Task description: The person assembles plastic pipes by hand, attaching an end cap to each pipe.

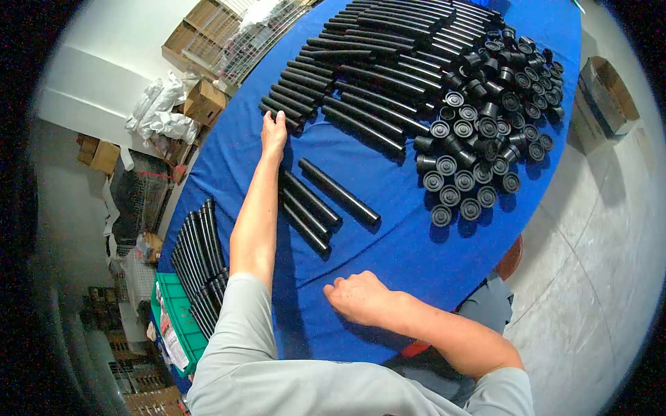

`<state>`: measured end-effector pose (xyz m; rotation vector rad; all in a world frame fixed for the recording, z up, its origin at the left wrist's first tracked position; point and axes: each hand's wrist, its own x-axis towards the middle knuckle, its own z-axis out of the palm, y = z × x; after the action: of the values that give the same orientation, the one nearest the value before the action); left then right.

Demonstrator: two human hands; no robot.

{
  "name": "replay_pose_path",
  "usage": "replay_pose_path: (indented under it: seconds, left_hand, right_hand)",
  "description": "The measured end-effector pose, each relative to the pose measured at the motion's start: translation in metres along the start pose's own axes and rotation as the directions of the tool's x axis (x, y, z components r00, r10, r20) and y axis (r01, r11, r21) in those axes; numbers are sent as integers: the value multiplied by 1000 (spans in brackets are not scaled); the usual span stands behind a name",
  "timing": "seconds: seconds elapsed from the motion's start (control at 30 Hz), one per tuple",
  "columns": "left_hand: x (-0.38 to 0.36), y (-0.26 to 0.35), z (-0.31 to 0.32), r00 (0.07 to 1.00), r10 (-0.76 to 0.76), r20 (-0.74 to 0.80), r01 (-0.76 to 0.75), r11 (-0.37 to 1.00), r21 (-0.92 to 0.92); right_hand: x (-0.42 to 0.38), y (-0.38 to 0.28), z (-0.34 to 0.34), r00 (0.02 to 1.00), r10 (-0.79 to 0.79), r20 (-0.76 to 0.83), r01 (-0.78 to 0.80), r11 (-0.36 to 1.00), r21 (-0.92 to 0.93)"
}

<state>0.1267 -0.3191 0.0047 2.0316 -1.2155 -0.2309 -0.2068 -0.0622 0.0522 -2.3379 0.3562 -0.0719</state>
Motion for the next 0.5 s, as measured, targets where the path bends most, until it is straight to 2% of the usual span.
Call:
replay_pose_path:
  seconds: [0.17, 0.37, 0.5]
  left_hand:
    - [-1, -3, -1, 1000, -4, -17, 4, 1000, -11]
    - [2, 3, -4, 997, -27, -67, 26, 1000, -10]
    - [8, 2, -13, 996, -80, -44, 80, 997, 4]
  right_hand:
    - [1, 5, 14, 997, -17, -69, 15, 999, -31]
    - [1, 4, 12, 998, -6, -56, 4, 1000, -31]
    - [2, 2, 10, 999, -2, -42, 1, 1000, -18]
